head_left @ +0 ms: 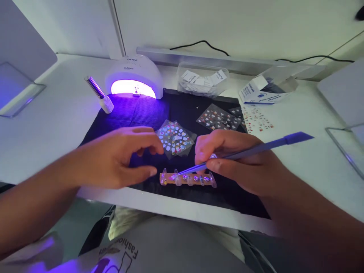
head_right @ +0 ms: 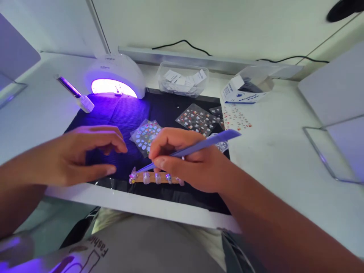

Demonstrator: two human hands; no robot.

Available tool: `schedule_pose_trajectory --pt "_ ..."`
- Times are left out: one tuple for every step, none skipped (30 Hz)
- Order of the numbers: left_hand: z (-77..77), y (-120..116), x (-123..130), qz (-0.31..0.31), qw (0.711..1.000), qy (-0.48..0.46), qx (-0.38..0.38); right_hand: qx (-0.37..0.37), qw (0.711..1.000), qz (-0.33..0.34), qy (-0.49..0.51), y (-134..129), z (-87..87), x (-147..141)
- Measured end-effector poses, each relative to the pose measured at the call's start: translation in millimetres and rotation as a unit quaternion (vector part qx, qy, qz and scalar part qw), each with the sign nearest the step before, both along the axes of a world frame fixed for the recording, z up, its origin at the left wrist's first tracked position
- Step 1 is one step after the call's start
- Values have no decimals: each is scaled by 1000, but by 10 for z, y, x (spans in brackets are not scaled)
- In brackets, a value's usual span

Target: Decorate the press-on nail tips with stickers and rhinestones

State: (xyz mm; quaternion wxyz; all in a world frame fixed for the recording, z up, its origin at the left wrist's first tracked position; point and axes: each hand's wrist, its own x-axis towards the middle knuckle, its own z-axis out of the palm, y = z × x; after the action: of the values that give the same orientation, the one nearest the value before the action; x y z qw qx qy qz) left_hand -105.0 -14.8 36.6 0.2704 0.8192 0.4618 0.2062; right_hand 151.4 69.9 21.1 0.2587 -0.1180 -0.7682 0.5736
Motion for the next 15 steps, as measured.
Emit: schedule_pose_trajectory --pt "-66 -36 17 4 1000 -7 -3 7 1000 19 -8 36 15 -43" --pt "-135 -58 38 6 1000 -14 -7 13 999 39 -16 78 24 -92" --pt "-199 -66 60 4 1000 -17 -11 18 998 59 -24 123 27 -143" --pt "-252 -63 82 0 1000 -15 -17 23 996 82 -32 168 28 -193" --pt "-292 -52 101 -7 1000 -11 -24 28 994 102 -41 208 30 -240" --pt "-319 -37 117 -14 999 -4 -33 32 991 117 -51 244 35 -281" --pt "-334 -21 131 -20 999 1 -42 34 990 126 -60 272 45 -316" --pt "-342 -7 141 -25 998 2 -51 34 988 132 -68 295 57 -345" --pt "-346 3 150 -29 998 2 -62 33 987 138 -74 313 72 -369" --pt "-350 9 157 -29 997 2 -73 29 986 143 -79 327 85 -389" --pt "-356 10 164 -28 996 2 -80 25 985 150 -84 340 96 -405" --pt "-365 9 171 -26 996 4 -84 22 983 160 -86 351 103 -420" --pt "-377 6 177 -24 996 7 -85 20 981 168 -90 363 106 -434" --pt "-391 2 183 -23 996 9 -83 21 980 175 -96 376 105 -447" --pt "-406 -1 189 -23 997 9 -78 24 978 180 -103 390 102 -460"
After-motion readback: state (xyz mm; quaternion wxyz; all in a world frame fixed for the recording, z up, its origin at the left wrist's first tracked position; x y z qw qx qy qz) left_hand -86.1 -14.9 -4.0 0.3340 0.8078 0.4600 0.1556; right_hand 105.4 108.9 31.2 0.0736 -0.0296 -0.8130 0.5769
